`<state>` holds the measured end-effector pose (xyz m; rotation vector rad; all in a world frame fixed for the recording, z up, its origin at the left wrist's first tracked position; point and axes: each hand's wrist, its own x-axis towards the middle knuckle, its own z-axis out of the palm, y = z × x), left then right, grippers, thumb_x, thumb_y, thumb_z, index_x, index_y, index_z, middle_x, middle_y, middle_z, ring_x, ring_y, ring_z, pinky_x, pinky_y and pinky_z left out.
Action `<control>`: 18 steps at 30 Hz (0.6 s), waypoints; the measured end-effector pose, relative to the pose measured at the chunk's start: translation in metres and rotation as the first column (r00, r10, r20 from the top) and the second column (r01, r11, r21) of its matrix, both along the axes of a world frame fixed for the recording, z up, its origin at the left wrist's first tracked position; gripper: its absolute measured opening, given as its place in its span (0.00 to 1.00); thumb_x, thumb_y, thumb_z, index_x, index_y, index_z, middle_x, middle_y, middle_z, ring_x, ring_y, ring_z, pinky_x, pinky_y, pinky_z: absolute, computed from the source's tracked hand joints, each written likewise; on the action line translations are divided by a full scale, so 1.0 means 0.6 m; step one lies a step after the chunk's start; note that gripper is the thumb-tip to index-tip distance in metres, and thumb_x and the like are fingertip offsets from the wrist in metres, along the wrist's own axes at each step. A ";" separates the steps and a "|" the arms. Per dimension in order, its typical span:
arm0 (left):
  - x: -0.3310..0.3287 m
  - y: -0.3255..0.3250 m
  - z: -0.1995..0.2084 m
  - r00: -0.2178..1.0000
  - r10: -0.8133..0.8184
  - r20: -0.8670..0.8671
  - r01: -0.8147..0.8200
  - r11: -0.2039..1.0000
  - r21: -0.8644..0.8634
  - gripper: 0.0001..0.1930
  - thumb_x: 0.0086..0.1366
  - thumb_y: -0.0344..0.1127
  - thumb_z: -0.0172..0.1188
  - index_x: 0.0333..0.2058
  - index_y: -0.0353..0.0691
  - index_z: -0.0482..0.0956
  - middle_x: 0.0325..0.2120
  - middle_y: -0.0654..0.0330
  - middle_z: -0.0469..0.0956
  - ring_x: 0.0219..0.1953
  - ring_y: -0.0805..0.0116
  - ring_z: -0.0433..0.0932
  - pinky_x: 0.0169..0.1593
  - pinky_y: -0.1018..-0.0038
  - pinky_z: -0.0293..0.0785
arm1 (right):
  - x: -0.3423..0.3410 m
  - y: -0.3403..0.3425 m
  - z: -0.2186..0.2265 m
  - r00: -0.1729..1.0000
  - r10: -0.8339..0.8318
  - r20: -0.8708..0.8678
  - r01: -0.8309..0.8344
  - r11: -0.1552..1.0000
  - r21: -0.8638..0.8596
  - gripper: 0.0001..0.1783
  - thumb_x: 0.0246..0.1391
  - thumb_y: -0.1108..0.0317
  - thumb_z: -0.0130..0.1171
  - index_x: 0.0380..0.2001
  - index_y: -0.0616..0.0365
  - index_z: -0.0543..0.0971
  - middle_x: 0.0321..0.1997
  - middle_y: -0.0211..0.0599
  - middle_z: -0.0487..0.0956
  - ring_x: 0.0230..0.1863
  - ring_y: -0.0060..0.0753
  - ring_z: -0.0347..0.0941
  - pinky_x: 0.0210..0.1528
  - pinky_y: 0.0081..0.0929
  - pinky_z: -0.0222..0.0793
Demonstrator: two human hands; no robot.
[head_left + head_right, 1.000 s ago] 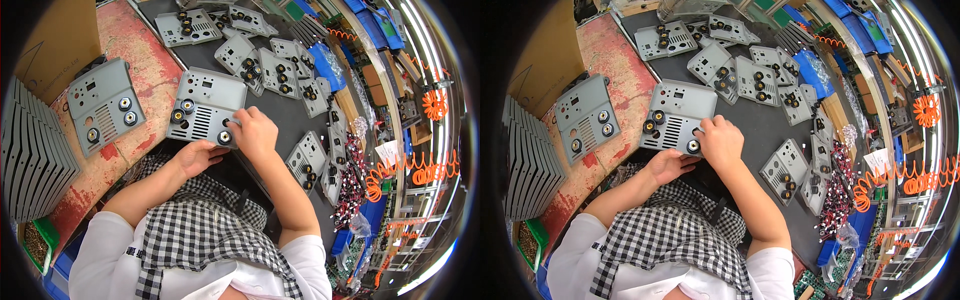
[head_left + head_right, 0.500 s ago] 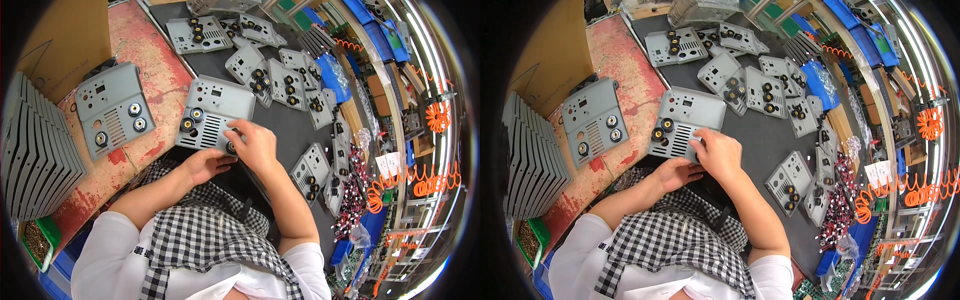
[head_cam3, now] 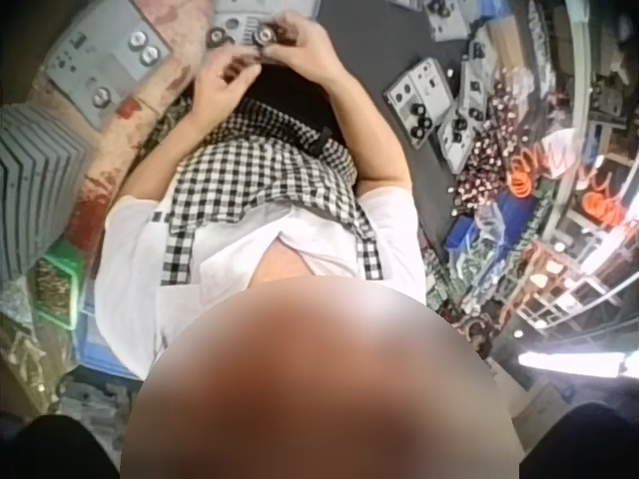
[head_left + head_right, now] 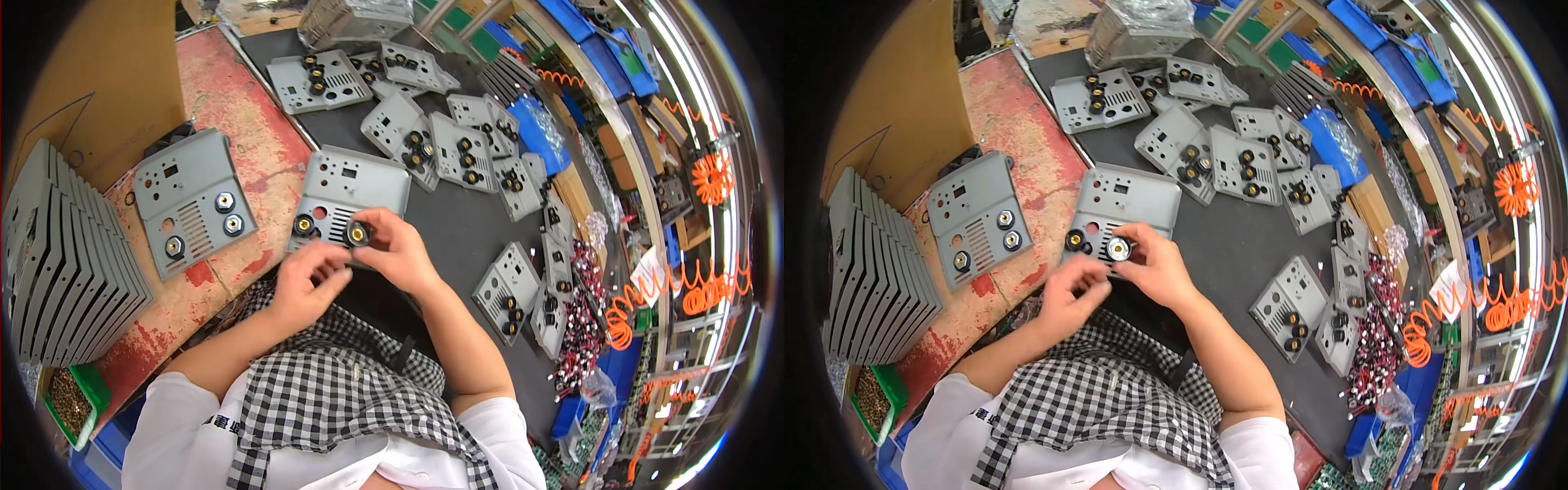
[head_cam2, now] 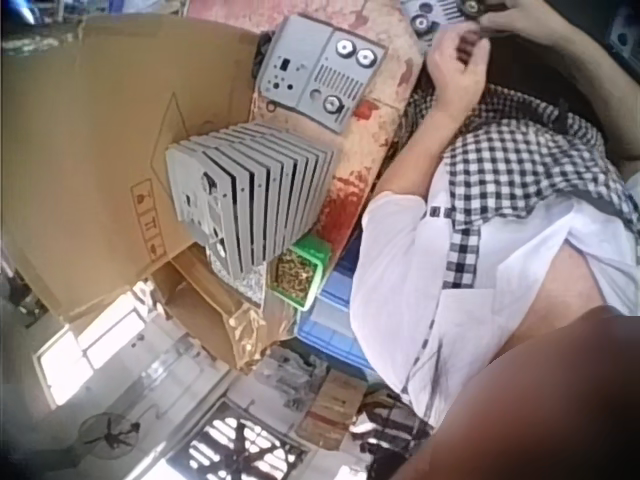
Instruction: Assembling knobs and components onto metal faceplates and organizing them in containers.
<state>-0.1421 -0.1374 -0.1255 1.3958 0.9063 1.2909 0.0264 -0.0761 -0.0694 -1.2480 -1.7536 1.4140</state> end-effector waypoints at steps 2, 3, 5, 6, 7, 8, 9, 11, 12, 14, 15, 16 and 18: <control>-0.002 0.017 0.036 0.986 0.141 -0.091 -0.112 0.958 0.263 0.11 0.53 0.26 0.61 0.37 0.38 0.78 0.35 0.56 0.73 0.31 0.67 0.74 0.33 0.76 0.72 | 0.024 -0.029 0.026 0.997 0.047 -0.069 -0.056 0.990 -0.131 0.26 0.43 0.79 0.60 0.49 0.62 0.70 0.37 0.28 0.75 0.34 0.15 0.68 0.37 0.17 0.66; 0.002 0.024 0.034 0.989 0.105 -0.109 -0.064 0.943 0.327 0.11 0.52 0.27 0.61 0.36 0.39 0.78 0.35 0.56 0.73 0.33 0.65 0.74 0.34 0.74 0.72 | 0.037 -0.041 0.034 0.992 0.072 -0.108 -0.092 0.976 -0.195 0.27 0.43 0.79 0.60 0.51 0.62 0.70 0.36 0.27 0.74 0.33 0.14 0.68 0.37 0.16 0.66; 0.015 0.033 0.031 0.989 0.031 -0.146 0.039 0.890 0.454 0.10 0.52 0.27 0.62 0.35 0.40 0.79 0.36 0.56 0.72 0.35 0.61 0.74 0.36 0.72 0.73 | 0.059 -0.063 0.037 0.977 0.027 -0.212 -0.072 0.975 -0.209 0.25 0.48 0.73 0.61 0.52 0.61 0.70 0.34 0.24 0.72 0.31 0.14 0.66 0.36 0.14 0.64; 0.021 0.028 0.036 0.991 0.010 -0.133 0.048 0.902 0.428 0.09 0.49 0.28 0.65 0.32 0.38 0.79 0.39 0.54 0.74 0.39 0.58 0.75 0.41 0.69 0.73 | 0.066 -0.073 0.034 0.952 -0.040 -0.303 -0.036 0.969 -0.243 0.24 0.50 0.71 0.61 0.51 0.61 0.70 0.33 0.24 0.72 0.31 0.14 0.66 0.35 0.14 0.64; 0.030 0.028 0.040 0.992 0.022 -0.123 0.040 0.879 0.476 0.09 0.49 0.28 0.65 0.32 0.37 0.79 0.40 0.53 0.74 0.41 0.58 0.75 0.42 0.69 0.72 | 0.072 -0.085 0.033 0.914 -0.112 -0.389 0.000 0.960 -0.278 0.22 0.51 0.68 0.61 0.50 0.61 0.71 0.32 0.24 0.72 0.31 0.15 0.66 0.35 0.14 0.64; 0.039 0.030 0.043 0.993 0.035 -0.113 0.029 0.853 0.521 0.09 0.49 0.27 0.64 0.32 0.36 0.78 0.41 0.52 0.74 0.43 0.59 0.75 0.44 0.69 0.72 | 0.070 -0.096 0.033 0.885 -0.187 -0.427 0.067 0.957 -0.281 0.18 0.55 0.62 0.58 0.45 0.61 0.73 0.29 0.24 0.71 0.28 0.17 0.66 0.32 0.15 0.64; 0.049 0.031 0.046 0.994 0.049 -0.101 0.016 0.825 0.565 0.09 0.50 0.26 0.64 0.32 0.35 0.78 0.42 0.51 0.75 0.44 0.59 0.75 0.45 0.68 0.71 | 0.071 -0.103 0.029 0.861 -0.269 -0.431 0.133 0.938 -0.319 0.17 0.55 0.62 0.58 0.44 0.61 0.72 0.28 0.25 0.71 0.27 0.17 0.65 0.31 0.15 0.64; 0.067 0.027 0.042 0.999 0.006 -0.040 0.014 0.877 0.481 0.10 0.47 0.26 0.66 0.30 0.34 0.77 0.44 0.50 0.75 0.46 0.58 0.75 0.46 0.70 0.71 | 0.072 -0.113 0.013 0.797 -0.417 -0.437 0.246 0.885 -0.396 0.16 0.56 0.61 0.57 0.41 0.61 0.72 0.26 0.25 0.71 0.24 0.17 0.65 0.29 0.16 0.64; 0.076 0.022 0.034 1.000 -0.012 -0.007 0.014 0.918 0.397 0.10 0.46 0.26 0.67 0.29 0.34 0.77 0.43 0.50 0.76 0.45 0.58 0.76 0.46 0.70 0.72 | 0.075 -0.114 -0.001 0.818 -0.440 -0.370 0.335 0.888 -0.313 0.12 0.56 0.63 0.57 0.36 0.61 0.74 0.23 0.24 0.72 0.22 0.18 0.66 0.29 0.17 0.64; 0.099 0.018 0.021 0.997 0.027 0.075 -0.046 0.963 0.264 0.09 0.47 0.25 0.67 0.27 0.33 0.76 0.37 0.52 0.78 0.39 0.62 0.78 0.44 0.73 0.73 | 0.066 -0.118 -0.017 0.847 -0.497 -0.187 0.515 0.855 0.059 0.10 0.55 0.65 0.58 0.33 0.62 0.76 0.22 0.24 0.73 0.23 0.18 0.67 0.29 0.17 0.65; 0.107 0.016 0.009 0.978 -0.005 0.208 -0.016 0.995 0.096 0.07 0.49 0.24 0.66 0.27 0.33 0.77 0.36 0.53 0.78 0.37 0.64 0.78 0.43 0.74 0.73 | 0.059 -0.120 -0.023 0.834 -0.542 -0.100 0.548 0.796 0.256 0.09 0.55 0.66 0.58 0.31 0.62 0.77 0.22 0.25 0.73 0.23 0.18 0.68 0.30 0.17 0.66; 0.114 0.013 0.002 0.941 -0.011 0.339 0.037 0.997 -0.071 0.06 0.50 0.24 0.65 0.27 0.32 0.77 0.35 0.55 0.78 0.36 0.66 0.78 0.41 0.74 0.73 | 0.048 -0.122 -0.016 0.812 -0.580 -0.064 0.556 0.738 0.382 0.05 0.49 0.71 0.61 0.28 0.63 0.78 0.25 0.30 0.76 0.28 0.25 0.72 0.33 0.22 0.68; 0.113 0.012 -0.009 0.770 -0.025 0.638 0.319 0.881 -0.349 0.03 0.55 0.25 0.61 0.30 0.32 0.78 0.33 0.58 0.78 0.33 0.71 0.78 0.39 0.75 0.74 | 0.040 -0.118 -0.007 0.838 -0.544 0.039 0.388 0.645 0.658 0.07 0.45 0.72 0.63 0.30 0.61 0.80 0.28 0.34 0.77 0.32 0.31 0.73 0.35 0.25 0.68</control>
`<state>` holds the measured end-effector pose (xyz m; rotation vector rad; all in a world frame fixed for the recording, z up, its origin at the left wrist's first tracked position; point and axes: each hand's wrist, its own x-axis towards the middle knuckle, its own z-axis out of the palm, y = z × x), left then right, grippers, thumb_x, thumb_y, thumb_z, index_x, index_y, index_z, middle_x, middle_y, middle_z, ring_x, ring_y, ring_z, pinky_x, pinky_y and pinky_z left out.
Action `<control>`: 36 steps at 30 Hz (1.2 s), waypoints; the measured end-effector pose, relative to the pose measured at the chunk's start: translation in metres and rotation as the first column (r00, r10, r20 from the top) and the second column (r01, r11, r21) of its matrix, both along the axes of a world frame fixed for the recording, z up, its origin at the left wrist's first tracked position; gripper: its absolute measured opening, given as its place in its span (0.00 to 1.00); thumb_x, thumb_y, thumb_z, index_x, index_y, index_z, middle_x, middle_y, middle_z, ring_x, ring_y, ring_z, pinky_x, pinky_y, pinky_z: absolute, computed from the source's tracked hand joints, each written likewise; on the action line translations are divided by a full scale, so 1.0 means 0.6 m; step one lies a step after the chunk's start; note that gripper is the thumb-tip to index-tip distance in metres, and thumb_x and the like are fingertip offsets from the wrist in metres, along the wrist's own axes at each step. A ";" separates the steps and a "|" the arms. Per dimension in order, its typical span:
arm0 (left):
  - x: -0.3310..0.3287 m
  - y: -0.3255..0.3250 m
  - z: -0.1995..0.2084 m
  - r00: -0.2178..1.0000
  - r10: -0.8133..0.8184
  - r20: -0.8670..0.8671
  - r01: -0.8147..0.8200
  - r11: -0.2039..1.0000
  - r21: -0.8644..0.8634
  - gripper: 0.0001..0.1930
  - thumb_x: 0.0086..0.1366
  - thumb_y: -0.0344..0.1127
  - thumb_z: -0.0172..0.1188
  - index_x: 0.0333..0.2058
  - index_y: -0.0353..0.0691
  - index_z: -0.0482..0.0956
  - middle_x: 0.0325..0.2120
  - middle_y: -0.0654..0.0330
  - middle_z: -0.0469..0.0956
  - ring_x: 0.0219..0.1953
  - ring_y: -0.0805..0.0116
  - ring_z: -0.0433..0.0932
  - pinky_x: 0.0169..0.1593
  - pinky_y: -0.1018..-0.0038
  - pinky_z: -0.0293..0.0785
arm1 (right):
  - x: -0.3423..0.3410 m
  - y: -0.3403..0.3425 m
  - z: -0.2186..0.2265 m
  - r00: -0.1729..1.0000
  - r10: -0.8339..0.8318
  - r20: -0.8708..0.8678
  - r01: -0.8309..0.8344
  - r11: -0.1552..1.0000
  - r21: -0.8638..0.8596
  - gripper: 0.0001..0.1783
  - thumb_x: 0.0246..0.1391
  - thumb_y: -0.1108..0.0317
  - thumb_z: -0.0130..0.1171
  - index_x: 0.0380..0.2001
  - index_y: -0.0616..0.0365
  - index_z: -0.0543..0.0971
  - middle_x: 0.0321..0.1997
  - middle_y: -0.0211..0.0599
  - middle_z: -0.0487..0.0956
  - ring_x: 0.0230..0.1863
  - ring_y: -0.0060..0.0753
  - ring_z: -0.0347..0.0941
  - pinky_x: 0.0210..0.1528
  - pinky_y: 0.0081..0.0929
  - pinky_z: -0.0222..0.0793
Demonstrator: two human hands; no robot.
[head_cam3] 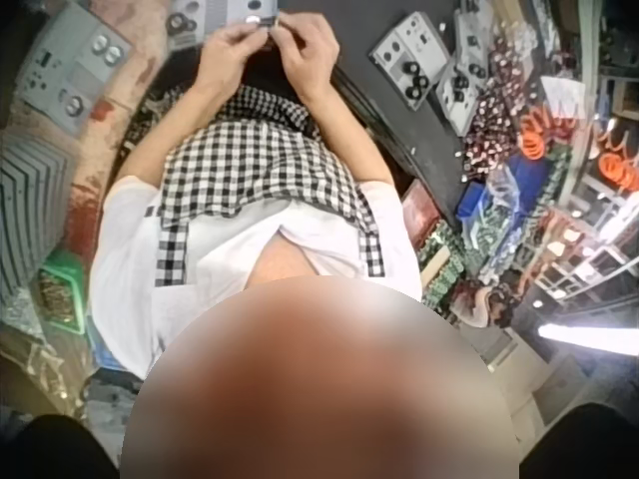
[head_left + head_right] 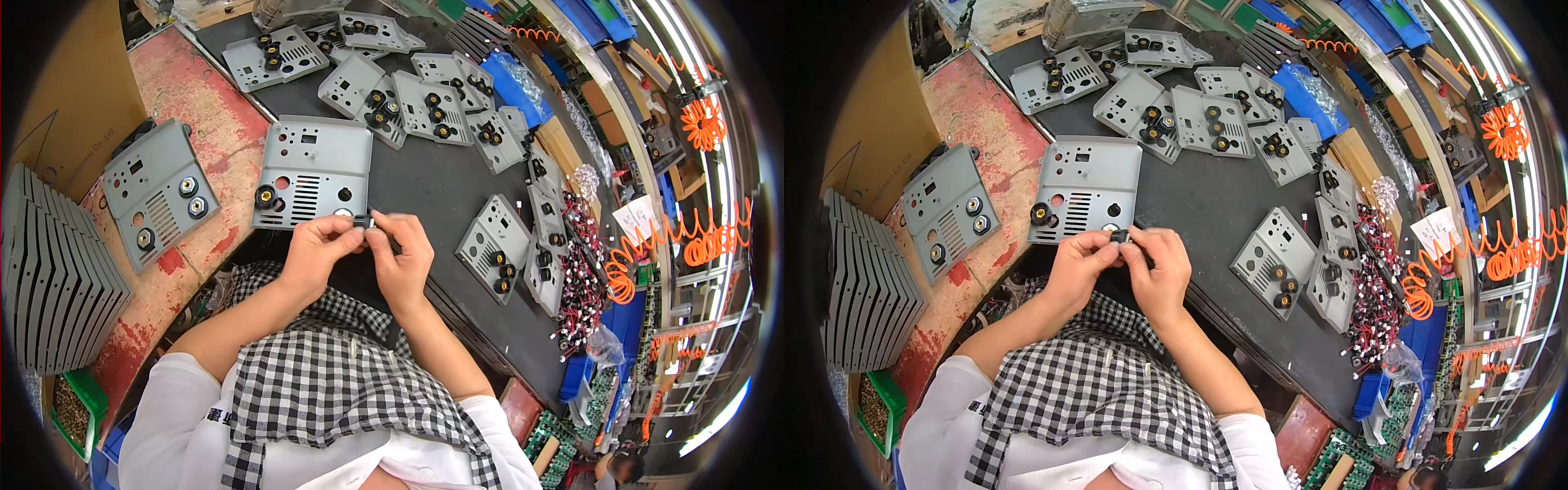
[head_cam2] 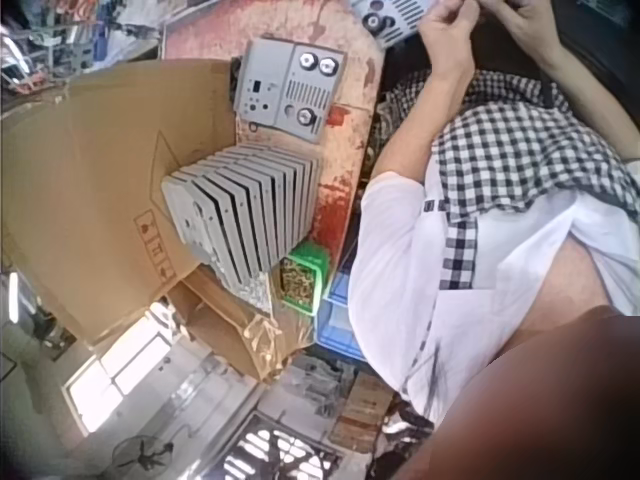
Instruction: Assembling knobs and components onto metal faceplates and organizing them in containers.
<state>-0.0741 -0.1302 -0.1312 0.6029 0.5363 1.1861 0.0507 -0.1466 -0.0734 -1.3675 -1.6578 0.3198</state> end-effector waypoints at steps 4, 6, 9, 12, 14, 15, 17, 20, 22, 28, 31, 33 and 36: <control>-0.026 -0.004 0.014 0.926 -0.244 0.289 0.312 0.925 -0.217 0.09 0.60 0.29 0.56 0.39 0.34 0.76 0.35 0.58 0.77 0.35 0.70 0.79 0.41 0.75 0.76 | -0.026 -0.009 0.059 0.888 0.381 0.260 -0.404 0.914 0.043 0.15 0.38 0.73 0.66 0.34 0.55 0.81 0.38 0.38 0.78 0.43 0.43 0.73 0.48 0.36 0.66; -0.029 -0.008 0.012 0.905 -0.214 0.368 0.312 0.922 -0.231 0.10 0.61 0.33 0.56 0.39 0.36 0.75 0.37 0.59 0.77 0.38 0.70 0.78 0.45 0.74 0.74 | -0.033 -0.004 0.074 0.836 0.476 0.273 -0.497 0.867 0.012 0.20 0.37 0.70 0.67 0.39 0.54 0.79 0.38 0.38 0.78 0.44 0.44 0.72 0.51 0.36 0.65; -0.026 -0.005 -0.016 0.862 -0.195 0.468 0.307 0.935 -0.176 0.07 0.64 0.34 0.54 0.37 0.38 0.77 0.36 0.61 0.78 0.37 0.73 0.77 0.44 0.76 0.73 | 0.036 0.037 0.027 0.983 0.178 -0.037 -0.180 0.929 -0.323 0.27 0.35 0.68 0.69 0.44 0.57 0.77 0.38 0.35 0.78 0.42 0.33 0.73 0.47 0.32 0.68; -0.035 -0.004 -0.022 0.878 -0.193 0.439 0.301 0.934 -0.191 0.07 0.63 0.34 0.55 0.36 0.39 0.77 0.34 0.62 0.78 0.37 0.73 0.76 0.43 0.77 0.72 | 0.051 0.034 0.033 0.959 0.273 -0.079 -0.279 0.850 -0.448 0.26 0.36 0.72 0.69 0.44 0.58 0.76 0.40 0.36 0.77 0.30 0.25 0.75 0.32 0.21 0.72; -0.031 -0.009 -0.025 0.880 -0.192 0.434 0.305 0.930 -0.207 0.07 0.63 0.34 0.55 0.36 0.39 0.77 0.34 0.62 0.78 0.37 0.74 0.76 0.42 0.77 0.72 | 0.023 0.026 0.052 0.933 0.355 -0.061 -0.350 0.852 -0.390 0.23 0.38 0.71 0.68 0.42 0.57 0.77 0.37 0.36 0.77 0.29 0.27 0.76 0.30 0.23 0.72; -0.031 -0.010 -0.026 0.885 -0.189 0.426 0.307 0.924 -0.227 0.07 0.63 0.34 0.55 0.35 0.39 0.77 0.34 0.62 0.78 0.37 0.74 0.76 0.43 0.77 0.72 | 0.013 0.027 0.052 0.915 0.401 0.034 -0.368 0.868 -0.333 0.22 0.39 0.72 0.68 0.42 0.57 0.77 0.36 0.37 0.77 0.28 0.29 0.76 0.30 0.23 0.73; -0.034 -0.013 -0.032 0.895 -0.170 0.413 0.296 0.918 -0.264 0.06 0.63 0.34 0.56 0.35 0.39 0.77 0.34 0.62 0.78 0.37 0.74 0.76 0.43 0.76 0.72 | 0.005 0.028 0.044 0.892 0.404 0.205 -0.333 0.892 -0.306 0.18 0.40 0.71 0.66 0.38 0.58 0.77 0.35 0.38 0.76 0.28 0.35 0.76 0.30 0.26 0.73; -0.045 -0.023 -0.063 0.888 -0.206 0.411 0.343 0.893 -0.292 0.05 0.63 0.34 0.55 0.35 0.41 0.76 0.35 0.62 0.78 0.38 0.71 0.76 0.44 0.74 0.72 | -0.003 0.017 0.028 0.859 0.393 0.327 -0.320 0.912 -0.256 0.16 0.39 0.70 0.66 0.36 0.56 0.78 0.34 0.38 0.76 0.27 0.37 0.76 0.29 0.29 0.73; -0.058 -0.031 -0.097 0.873 -0.214 0.438 0.369 0.876 -0.310 0.05 0.63 0.32 0.54 0.37 0.41 0.75 0.34 0.61 0.77 0.40 0.68 0.76 0.45 0.73 0.72 | -0.004 0.026 0.028 0.883 0.365 0.294 -0.299 0.922 -0.245 0.16 0.40 0.69 0.66 0.36 0.57 0.78 0.33 0.39 0.76 0.26 0.36 0.76 0.29 0.28 0.73; -0.017 0.059 -0.122 0.937 0.064 0.344 0.136 0.840 -0.525 0.12 0.65 0.36 0.50 0.46 0.43 0.69 0.40 0.62 0.75 0.41 0.68 0.76 0.46 0.71 0.75 | 0.003 0.078 0.007 0.972 0.212 0.101 -0.173 0.937 -0.302 0.16 0.42 0.70 0.65 0.38 0.59 0.79 0.34 0.37 0.77 0.25 0.28 0.75 0.30 0.23 0.72; -0.008 0.092 -0.103 0.903 -0.085 0.421 0.259 0.890 -0.377 0.13 0.66 0.43 0.46 0.44 0.44 0.70 0.39 0.62 0.75 0.41 0.68 0.76 0.44 0.70 0.77 | 0.009 0.076 -0.009 0.976 0.207 0.073 -0.171 0.925 -0.339 0.16 0.42 0.70 0.65 0.38 0.59 0.79 0.34 0.37 0.78 0.25 0.26 0.75 0.30 0.22 0.72; -0.001 0.097 -0.109 0.875 -0.150 0.460 0.316 0.897 -0.309 0.15 0.67 0.46 0.43 0.44 0.45 0.70 0.39 0.62 0.75 0.40 0.67 0.76 0.43 0.69 0.77 | 0.013 0.072 -0.011 0.975 0.220 0.035 -0.190 0.904 -0.383 0.16 0.42 0.71 0.66 0.39 0.60 0.79 0.34 0.38 0.78 0.26 0.25 0.75 0.30 0.21 0.72; 0.000 0.084 -0.116 0.847 -0.148 0.510 0.354 0.873 -0.335 0.17 0.67 0.48 0.41 0.44 0.44 0.71 0.39 0.61 0.75 0.40 0.66 0.76 0.43 0.68 0.77 | 0.016 0.064 -0.006 0.968 0.251 0.013 -0.222 0.880 -0.421 0.17 0.42 0.72 0.66 0.39 0.60 0.79 0.34 0.38 0.78 0.26 0.25 0.75 0.30 0.21 0.72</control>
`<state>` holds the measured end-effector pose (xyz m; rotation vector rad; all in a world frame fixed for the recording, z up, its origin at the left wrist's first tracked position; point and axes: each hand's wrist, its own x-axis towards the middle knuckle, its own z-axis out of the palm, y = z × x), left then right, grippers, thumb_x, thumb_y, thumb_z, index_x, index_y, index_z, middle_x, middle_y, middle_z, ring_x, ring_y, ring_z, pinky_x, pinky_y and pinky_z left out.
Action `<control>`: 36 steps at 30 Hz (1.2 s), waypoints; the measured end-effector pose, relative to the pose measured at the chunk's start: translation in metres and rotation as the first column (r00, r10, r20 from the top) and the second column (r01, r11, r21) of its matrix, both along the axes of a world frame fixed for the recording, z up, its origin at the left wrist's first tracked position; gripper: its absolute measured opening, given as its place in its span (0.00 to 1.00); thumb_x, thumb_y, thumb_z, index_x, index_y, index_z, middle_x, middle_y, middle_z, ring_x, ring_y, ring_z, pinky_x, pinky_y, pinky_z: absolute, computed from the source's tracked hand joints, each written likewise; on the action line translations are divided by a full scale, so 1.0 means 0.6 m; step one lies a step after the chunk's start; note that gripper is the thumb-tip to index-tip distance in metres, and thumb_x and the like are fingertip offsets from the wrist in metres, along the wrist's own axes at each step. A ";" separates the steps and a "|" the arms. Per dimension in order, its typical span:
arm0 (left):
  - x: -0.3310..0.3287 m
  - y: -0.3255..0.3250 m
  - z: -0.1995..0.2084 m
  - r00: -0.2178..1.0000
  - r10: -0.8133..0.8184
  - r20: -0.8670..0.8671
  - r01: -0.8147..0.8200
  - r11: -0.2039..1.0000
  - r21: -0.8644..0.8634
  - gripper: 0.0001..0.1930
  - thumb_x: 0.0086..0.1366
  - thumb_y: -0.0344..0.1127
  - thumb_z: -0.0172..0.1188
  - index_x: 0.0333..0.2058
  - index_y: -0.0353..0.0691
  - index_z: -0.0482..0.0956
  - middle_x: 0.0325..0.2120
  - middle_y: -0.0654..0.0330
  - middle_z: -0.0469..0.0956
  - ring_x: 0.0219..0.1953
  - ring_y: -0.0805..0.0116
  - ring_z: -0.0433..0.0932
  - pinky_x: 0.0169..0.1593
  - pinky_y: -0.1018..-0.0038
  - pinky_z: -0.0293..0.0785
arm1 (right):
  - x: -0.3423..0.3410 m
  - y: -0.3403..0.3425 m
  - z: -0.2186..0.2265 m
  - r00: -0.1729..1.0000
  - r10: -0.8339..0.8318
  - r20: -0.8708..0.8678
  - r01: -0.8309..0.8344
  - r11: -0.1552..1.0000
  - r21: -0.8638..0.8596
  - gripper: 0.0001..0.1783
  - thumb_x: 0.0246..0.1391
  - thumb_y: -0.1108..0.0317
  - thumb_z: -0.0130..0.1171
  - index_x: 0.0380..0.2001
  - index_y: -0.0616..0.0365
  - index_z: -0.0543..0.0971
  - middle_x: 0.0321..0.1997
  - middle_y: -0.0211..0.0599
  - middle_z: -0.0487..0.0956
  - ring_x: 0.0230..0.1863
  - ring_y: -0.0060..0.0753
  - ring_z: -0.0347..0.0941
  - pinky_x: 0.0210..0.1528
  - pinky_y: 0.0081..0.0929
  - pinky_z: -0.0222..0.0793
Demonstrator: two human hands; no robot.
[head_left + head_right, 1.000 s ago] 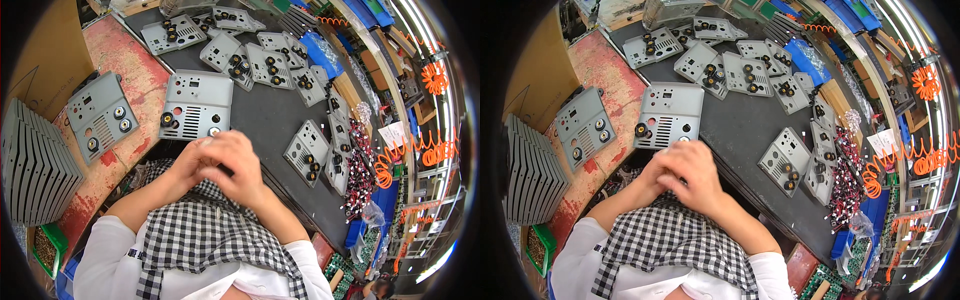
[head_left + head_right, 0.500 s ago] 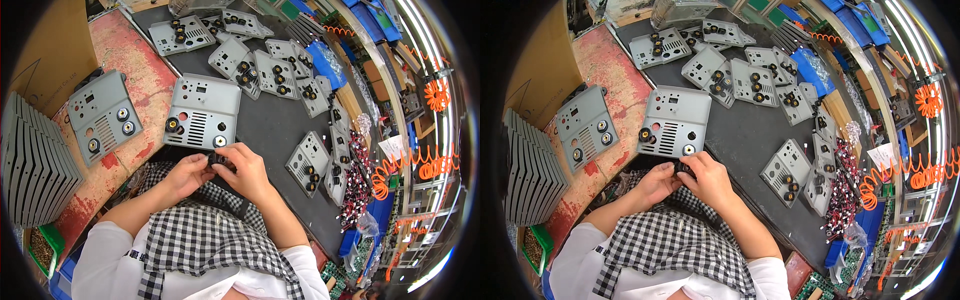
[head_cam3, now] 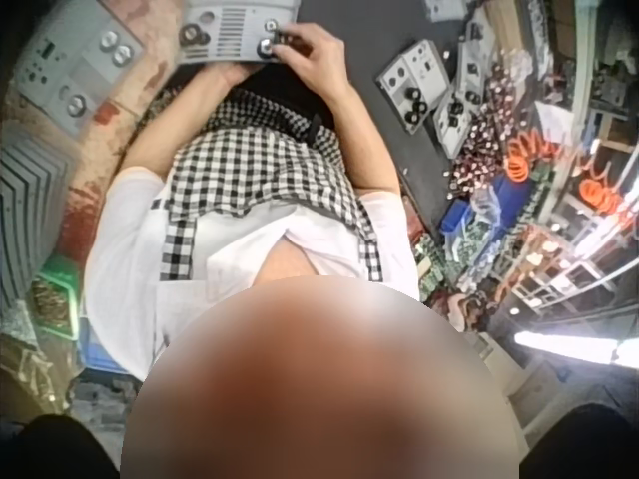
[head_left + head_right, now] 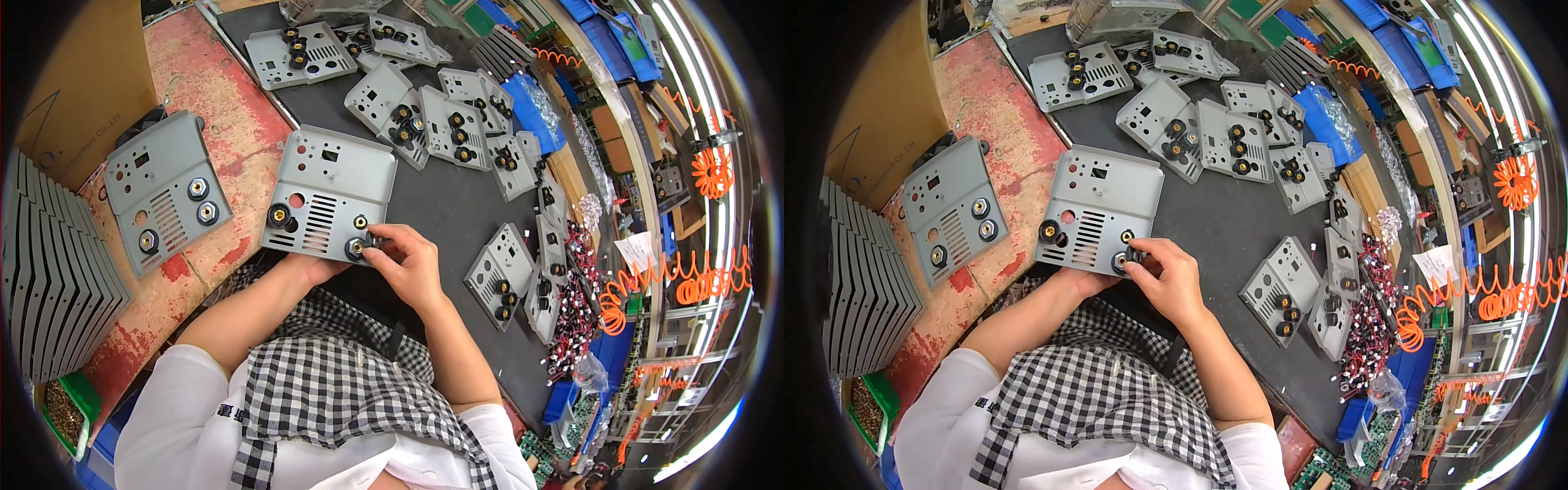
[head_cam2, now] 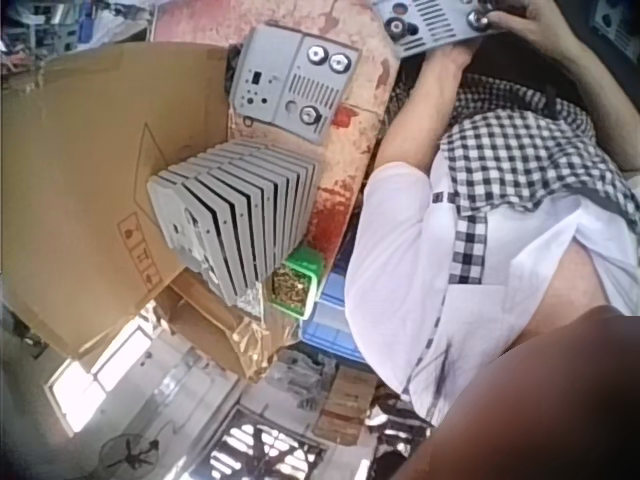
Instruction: Assembling knobs and components onto metal faceplates and organizing them in containers.
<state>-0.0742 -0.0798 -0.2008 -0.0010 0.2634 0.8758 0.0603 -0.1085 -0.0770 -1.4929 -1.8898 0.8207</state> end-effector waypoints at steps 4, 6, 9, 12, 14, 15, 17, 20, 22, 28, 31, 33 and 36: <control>0.001 -0.004 0.004 0.995 -0.049 0.084 0.051 0.998 -0.027 0.18 0.67 0.48 0.40 0.44 0.44 0.70 0.40 0.61 0.74 0.41 0.66 0.76 0.44 0.66 0.77 | 0.007 0.009 0.000 0.999 0.027 -0.017 -0.028 0.996 -0.088 0.16 0.42 0.71 0.65 0.39 0.59 0.79 0.36 0.38 0.78 0.27 0.26 0.76 0.30 0.22 0.73; -0.002 -0.004 0.023 0.992 -0.089 0.092 0.090 0.996 -0.005 0.18 0.67 0.48 0.40 0.45 0.44 0.70 0.41 0.61 0.74 0.42 0.66 0.76 0.45 0.65 0.77 | 0.008 0.020 0.006 0.998 0.060 0.013 -0.057 0.988 -0.144 0.16 0.42 0.70 0.65 0.38 0.58 0.79 0.36 0.38 0.78 0.28 0.29 0.77 0.31 0.25 0.73; -0.008 -0.008 0.038 0.992 -0.060 0.114 0.054 0.997 0.057 0.17 0.68 0.48 0.40 0.46 0.45 0.70 0.42 0.61 0.74 0.43 0.65 0.76 0.45 0.64 0.77 | -0.018 0.056 0.047 0.846 0.267 0.462 -0.290 0.957 -0.023 0.17 0.40 0.72 0.63 0.37 0.62 0.78 0.33 0.41 0.77 0.28 0.33 0.77 0.33 0.27 0.74; 0.009 -0.005 0.023 0.996 -0.035 0.080 0.038 0.998 -0.045 0.18 0.68 0.50 0.39 0.45 0.47 0.70 0.42 0.61 0.74 0.42 0.65 0.77 0.44 0.64 0.78 | -0.044 0.084 0.042 0.537 0.341 0.771 -0.484 0.874 -0.050 0.14 0.39 0.73 0.59 0.35 0.60 0.77 0.33 0.45 0.76 0.31 0.42 0.76 0.34 0.34 0.74; 0.004 -0.007 0.025 0.995 -0.004 0.100 0.015 0.994 -0.112 0.17 0.68 0.50 0.40 0.45 0.48 0.70 0.41 0.62 0.75 0.42 0.66 0.77 0.43 0.65 0.79 | -0.063 0.088 0.049 0.366 0.367 0.855 -0.519 0.843 -0.139 0.12 0.41 0.75 0.56 0.33 0.57 0.78 0.32 0.43 0.76 0.31 0.44 0.76 0.35 0.33 0.74; 0.004 -0.007 0.019 0.992 -0.002 0.123 0.016 0.994 -0.112 0.17 0.68 0.50 0.40 0.45 0.48 0.70 0.41 0.62 0.75 0.41 0.66 0.77 0.42 0.65 0.79 | -0.060 0.092 0.046 0.382 0.380 0.843 -0.519 0.842 -0.145 0.11 0.40 0.74 0.57 0.32 0.57 0.78 0.31 0.43 0.76 0.31 0.44 0.77 0.34 0.34 0.74; 0.010 -0.008 0.008 0.984 -0.003 0.178 0.024 0.993 -0.117 0.16 0.67 0.49 0.41 0.44 0.48 0.70 0.40 0.63 0.75 0.40 0.67 0.77 0.41 0.66 0.79 | -0.046 0.099 0.041 0.405 0.409 0.818 -0.512 0.842 -0.167 0.10 0.40 0.73 0.58 0.31 0.57 0.79 0.30 0.42 0.76 0.30 0.44 0.77 0.34 0.35 0.73; 0.013 -0.007 0.006 0.989 0.003 0.145 0.015 0.992 -0.123 0.15 0.67 0.48 0.42 0.44 0.49 0.70 0.38 0.66 0.76 0.38 0.69 0.78 0.40 0.69 0.79 | -0.040 0.091 0.037 0.440 0.351 0.827 -0.438 0.887 -0.143 0.10 0.39 0.71 0.60 0.31 0.56 0.80 0.29 0.39 0.76 0.32 0.42 0.75 0.36 0.34 0.72; 0.015 -0.006 0.010 0.995 0.011 0.102 0.001 0.993 -0.119 0.14 0.67 0.48 0.42 0.43 0.50 0.70 0.37 0.67 0.76 0.37 0.71 0.78 0.39 0.70 0.80 | -0.032 0.085 0.035 0.481 0.277 0.832 -0.494 0.869 -0.003 0.12 0.39 0.71 0.61 0.32 0.56 0.80 0.30 0.37 0.76 0.34 0.40 0.74 0.38 0.33 0.71; 0.015 -0.009 0.031 1.000 0.011 0.014 -0.009 0.992 -0.129 0.12 0.67 0.47 0.43 0.41 0.52 0.72 0.35 0.69 0.76 0.35 0.74 0.77 0.36 0.73 0.79 | -0.014 0.071 0.014 0.622 0.272 0.734 -0.552 0.817 0.164 0.08 0.39 0.68 0.60 0.27 0.56 0.80 0.28 0.35 0.74 0.36 0.38 0.71 0.40 0.31 0.69; 0.018 -0.008 0.027 1.000 0.008 0.025 -0.004 0.990 -0.141 0.12 0.67 0.47 0.42 0.41 0.52 0.72 0.36 0.69 0.76 0.35 0.74 0.77 0.36 0.73 0.79 | -0.008 0.078 0.010 0.654 0.281 0.702 -0.533 0.830 0.164 0.09 0.37 0.66 0.62 0.26 0.56 0.80 0.27 0.36 0.75 0.34 0.38 0.72 0.37 0.32 0.70; 0.017 -0.009 0.029 0.999 0.018 0.044 -0.012 0.988 -0.151 0.12 0.67 0.47 0.43 0.41 0.51 0.72 0.36 0.69 0.76 0.35 0.73 0.78 0.36 0.73 0.79 | -0.009 0.082 0.011 0.640 0.250 0.727 -0.492 0.860 0.137 0.11 0.37 0.63 0.63 0.25 0.56 0.80 0.26 0.36 0.75 0.32 0.39 0.73 0.35 0.33 0.70; 0.014 -0.007 0.030 0.999 0.010 0.048 -0.003 0.990 -0.141 0.13 0.67 0.47 0.43 0.41 0.50 0.72 0.37 0.68 0.76 0.36 0.73 0.78 0.36 0.73 0.79 | -0.025 0.084 0.018 0.575 0.178 0.798 -0.434 0.894 0.113 0.12 0.37 0.60 0.65 0.23 0.56 0.79 0.23 0.35 0.75 0.30 0.39 0.73 0.34 0.33 0.71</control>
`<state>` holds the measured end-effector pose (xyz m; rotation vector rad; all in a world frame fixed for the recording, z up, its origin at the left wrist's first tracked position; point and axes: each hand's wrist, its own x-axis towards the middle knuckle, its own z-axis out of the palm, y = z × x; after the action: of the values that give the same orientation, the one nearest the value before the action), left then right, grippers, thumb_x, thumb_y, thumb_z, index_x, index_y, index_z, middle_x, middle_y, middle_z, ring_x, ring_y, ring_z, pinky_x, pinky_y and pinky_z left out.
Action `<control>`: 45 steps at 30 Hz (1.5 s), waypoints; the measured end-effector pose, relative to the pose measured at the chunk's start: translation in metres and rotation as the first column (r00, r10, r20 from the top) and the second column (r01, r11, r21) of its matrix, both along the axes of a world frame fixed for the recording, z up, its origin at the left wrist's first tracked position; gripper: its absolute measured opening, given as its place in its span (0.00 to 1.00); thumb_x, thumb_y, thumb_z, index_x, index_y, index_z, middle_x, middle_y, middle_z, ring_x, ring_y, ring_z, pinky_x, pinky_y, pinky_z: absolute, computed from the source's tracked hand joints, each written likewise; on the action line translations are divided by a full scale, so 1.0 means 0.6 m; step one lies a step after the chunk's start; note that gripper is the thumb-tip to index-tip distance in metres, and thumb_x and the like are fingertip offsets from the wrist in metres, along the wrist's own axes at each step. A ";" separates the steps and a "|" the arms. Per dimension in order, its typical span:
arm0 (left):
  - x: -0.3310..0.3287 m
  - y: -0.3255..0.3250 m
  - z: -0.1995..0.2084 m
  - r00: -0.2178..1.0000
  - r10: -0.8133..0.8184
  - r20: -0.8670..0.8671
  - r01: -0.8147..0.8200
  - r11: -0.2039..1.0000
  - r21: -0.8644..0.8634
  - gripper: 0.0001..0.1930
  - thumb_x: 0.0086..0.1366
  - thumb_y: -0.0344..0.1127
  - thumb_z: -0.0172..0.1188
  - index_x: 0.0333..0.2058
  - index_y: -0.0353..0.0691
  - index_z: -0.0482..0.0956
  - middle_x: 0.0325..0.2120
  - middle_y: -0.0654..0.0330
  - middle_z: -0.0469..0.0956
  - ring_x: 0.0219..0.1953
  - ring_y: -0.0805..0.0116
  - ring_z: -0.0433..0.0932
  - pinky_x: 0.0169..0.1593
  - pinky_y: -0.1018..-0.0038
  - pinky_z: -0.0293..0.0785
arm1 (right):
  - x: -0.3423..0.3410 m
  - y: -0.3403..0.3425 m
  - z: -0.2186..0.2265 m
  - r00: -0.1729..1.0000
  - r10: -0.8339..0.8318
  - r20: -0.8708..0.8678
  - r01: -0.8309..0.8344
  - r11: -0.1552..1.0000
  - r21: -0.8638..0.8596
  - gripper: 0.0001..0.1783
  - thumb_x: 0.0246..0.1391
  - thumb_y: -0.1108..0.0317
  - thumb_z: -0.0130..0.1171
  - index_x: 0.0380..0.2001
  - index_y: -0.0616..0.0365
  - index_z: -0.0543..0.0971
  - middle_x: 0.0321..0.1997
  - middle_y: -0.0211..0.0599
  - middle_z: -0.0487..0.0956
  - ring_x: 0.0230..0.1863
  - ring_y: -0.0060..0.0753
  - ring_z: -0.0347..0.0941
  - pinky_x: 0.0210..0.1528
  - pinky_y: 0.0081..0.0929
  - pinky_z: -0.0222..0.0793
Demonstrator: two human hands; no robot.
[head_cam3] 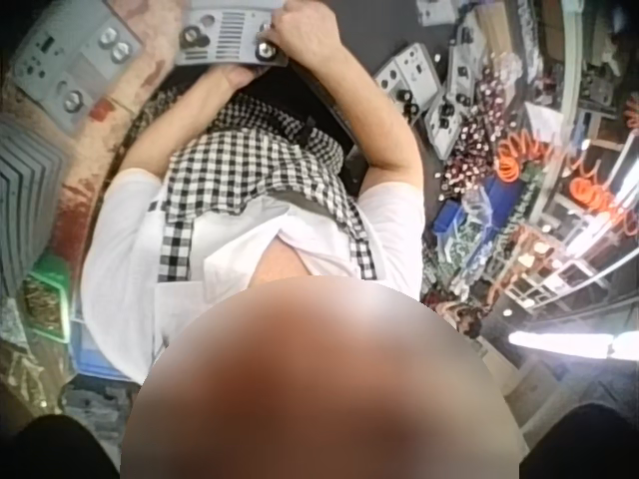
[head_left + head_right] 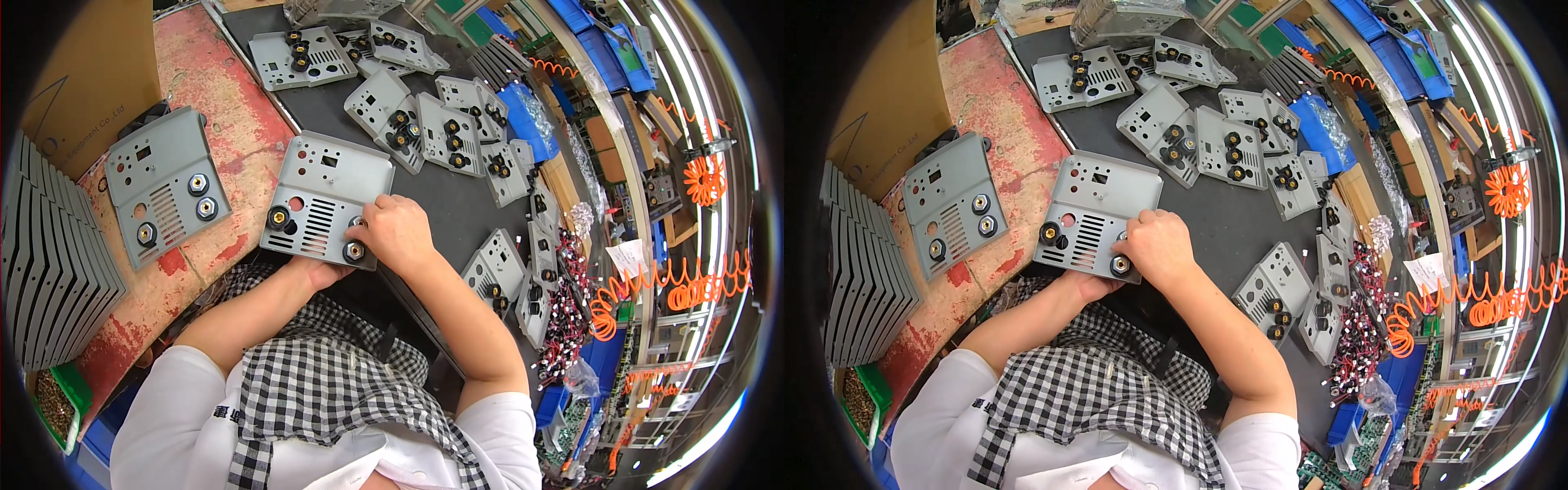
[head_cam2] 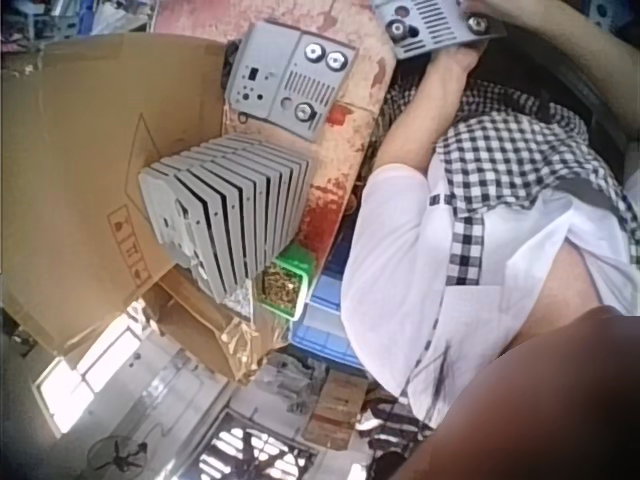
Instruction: Assembling knobs and components onto metal faceplates and organizing them in containers.
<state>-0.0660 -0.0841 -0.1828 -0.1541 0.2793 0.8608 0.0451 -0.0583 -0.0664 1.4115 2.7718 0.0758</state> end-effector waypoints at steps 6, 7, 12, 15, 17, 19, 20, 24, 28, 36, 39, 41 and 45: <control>-0.001 -0.001 0.003 0.999 0.022 0.036 -0.023 1.000 0.014 0.13 0.67 0.47 0.42 0.42 0.49 0.71 0.36 0.68 0.76 0.36 0.73 0.78 0.36 0.73 0.79 | 0.001 -0.001 -0.003 0.997 -0.028 -0.072 0.029 0.999 0.019 0.17 0.33 0.54 0.67 0.19 0.56 0.77 0.21 0.35 0.74 0.28 0.39 0.73 0.32 0.34 0.69; -0.001 -0.002 0.001 0.999 0.022 0.036 -0.022 1.000 0.006 0.14 0.67 0.48 0.42 0.42 0.49 0.71 0.37 0.68 0.76 0.36 0.73 0.78 0.36 0.73 0.79 | 0.000 -0.003 -0.005 0.997 0.006 -0.072 -0.002 0.998 0.055 0.17 0.32 0.54 0.67 0.18 0.56 0.77 0.21 0.34 0.74 0.27 0.38 0.73 0.32 0.34 0.69; 0.001 -0.004 -0.006 1.000 0.020 -0.004 -0.020 1.000 0.022 0.14 0.67 0.49 0.42 0.42 0.50 0.71 0.37 0.68 0.75 0.36 0.73 0.78 0.36 0.73 0.79 | 0.002 0.000 -0.005 0.998 0.029 -0.055 -0.024 0.996 0.082 0.17 0.34 0.51 0.66 0.16 0.54 0.77 0.18 0.34 0.73 0.25 0.38 0.72 0.30 0.32 0.67; 0.003 -0.003 -0.012 1.000 0.013 0.023 -0.013 1.000 0.006 0.14 0.67 0.49 0.42 0.42 0.50 0.71 0.37 0.68 0.76 0.37 0.73 0.77 0.36 0.73 0.79 | -0.013 0.002 0.002 0.993 -0.087 0.074 0.082 0.995 0.060 0.17 0.37 0.50 0.64 0.15 0.53 0.78 0.17 0.33 0.72 0.26 0.37 0.73 0.28 0.33 0.67; 0.005 -0.004 -0.010 1.000 0.016 0.017 -0.016 1.000 -0.004 0.14 0.67 0.49 0.42 0.42 0.50 0.71 0.37 0.68 0.76 0.37 0.73 0.77 0.36 0.73 0.79 | -0.020 0.007 -0.007 0.962 -0.210 0.172 0.215 0.977 -0.006 0.18 0.39 0.49 0.63 0.15 0.53 0.78 0.17 0.33 0.73 0.27 0.37 0.74 0.27 0.33 0.67; 0.006 -0.004 -0.006 0.999 0.022 0.033 -0.021 1.000 -0.013 0.14 0.67 0.50 0.42 0.42 0.50 0.71 0.37 0.68 0.76 0.37 0.73 0.77 0.36 0.73 0.79 | -0.013 0.008 -0.014 0.961 -0.237 0.140 0.228 0.970 0.078 0.16 0.40 0.51 0.62 0.20 0.53 0.79 0.19 0.35 0.74 0.27 0.36 0.74 0.26 0.33 0.67; 0.005 -0.004 -0.004 0.998 0.025 0.052 -0.024 1.000 -0.017 0.14 0.67 0.50 0.43 0.42 0.50 0.71 0.37 0.68 0.76 0.37 0.73 0.77 0.37 0.74 0.79 | -0.010 0.009 -0.015 0.961 -0.249 0.122 0.235 0.965 0.119 0.16 0.41 0.52 0.62 0.22 0.53 0.79 0.20 0.35 0.75 0.28 0.36 0.75 0.26 0.33 0.68; 0.000 -0.004 -0.008 0.999 0.032 0.044 -0.032 0.999 0.007 0.14 0.67 0.50 0.43 0.42 0.50 0.71 0.37 0.68 0.76 0.38 0.73 0.77 0.38 0.74 0.79 | 0.004 -0.012 0.003 0.966 -0.127 -0.223 0.159 0.979 0.130 0.14 0.50 0.59 0.57 0.40 0.51 0.75 0.27 0.41 0.78 0.31 0.40 0.76 0.32 0.35 0.71; 0.004 -0.003 -0.015 0.998 0.011 0.057 -0.012 1.000 0.012 0.16 0.67 0.49 0.42 0.43 0.48 0.71 0.37 0.67 0.76 0.38 0.72 0.78 0.39 0.73 0.79 | -0.001 -0.044 0.044 0.933 -0.329 -0.145 0.297 0.933 -0.204 0.12 0.55 0.57 0.51 0.39 0.48 0.76 0.25 0.43 0.79 0.28 0.48 0.76 0.30 0.40 0.69; 0.004 0.000 -0.006 1.000 0.011 0.026 -0.013 0.999 0.048 0.17 0.68 0.49 0.40 0.44 0.47 0.70 0.39 0.64 0.76 0.40 0.70 0.77 0.42 0.70 0.79 | -0.004 -0.041 0.030 0.932 -0.330 -0.146 0.306 0.937 -0.167 0.11 0.56 0.58 0.50 0.37 0.49 0.78 0.27 0.38 0.80 0.28 0.45 0.77 0.31 0.38 0.71; -0.004 0.001 -0.013 0.997 0.023 0.071 -0.028 0.997 0.073 0.17 0.68 0.49 0.41 0.47 0.46 0.69 0.42 0.63 0.74 0.43 0.69 0.76 0.44 0.69 0.77 | -0.029 -0.029 0.035 0.890 -0.429 -0.157 0.389 0.892 -0.230 0.12 0.52 0.60 0.56 0.38 0.49 0.78 0.28 0.37 0.80 0.29 0.42 0.77 0.32 0.37 0.72; -0.001 0.002 -0.025 0.996 0.014 0.093 -0.023 0.995 0.102 0.18 0.67 0.50 0.41 0.47 0.46 0.68 0.44 0.63 0.73 0.44 0.69 0.75 0.45 0.68 0.76 | -0.053 -0.026 0.007 0.899 -0.289 -0.329 0.239 0.954 -0.184 0.15 0.45 0.60 0.62 0.39 0.48 0.78 0.30 0.36 0.80 0.28 0.39 0.77 0.33 0.36 0.72; -0.021 -0.018 -0.044 0.997 -0.041 -0.061 0.055 0.963 0.263 0.20 0.66 0.51 0.43 0.49 0.45 0.68 0.42 0.63 0.74 0.42 0.71 0.75 0.43 0.67 0.75 | -0.114 -0.021 -0.032 0.909 -0.104 -0.403 0.019 0.978 -0.209 0.25 0.41 0.64 0.65 0.46 0.48 0.73 0.42 0.38 0.74 0.38 0.44 0.75 0.40 0.36 0.71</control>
<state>-0.0786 -0.0952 -0.2092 0.1251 0.2164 0.8466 -0.0234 -0.0706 -0.0857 1.6178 2.9335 -0.5547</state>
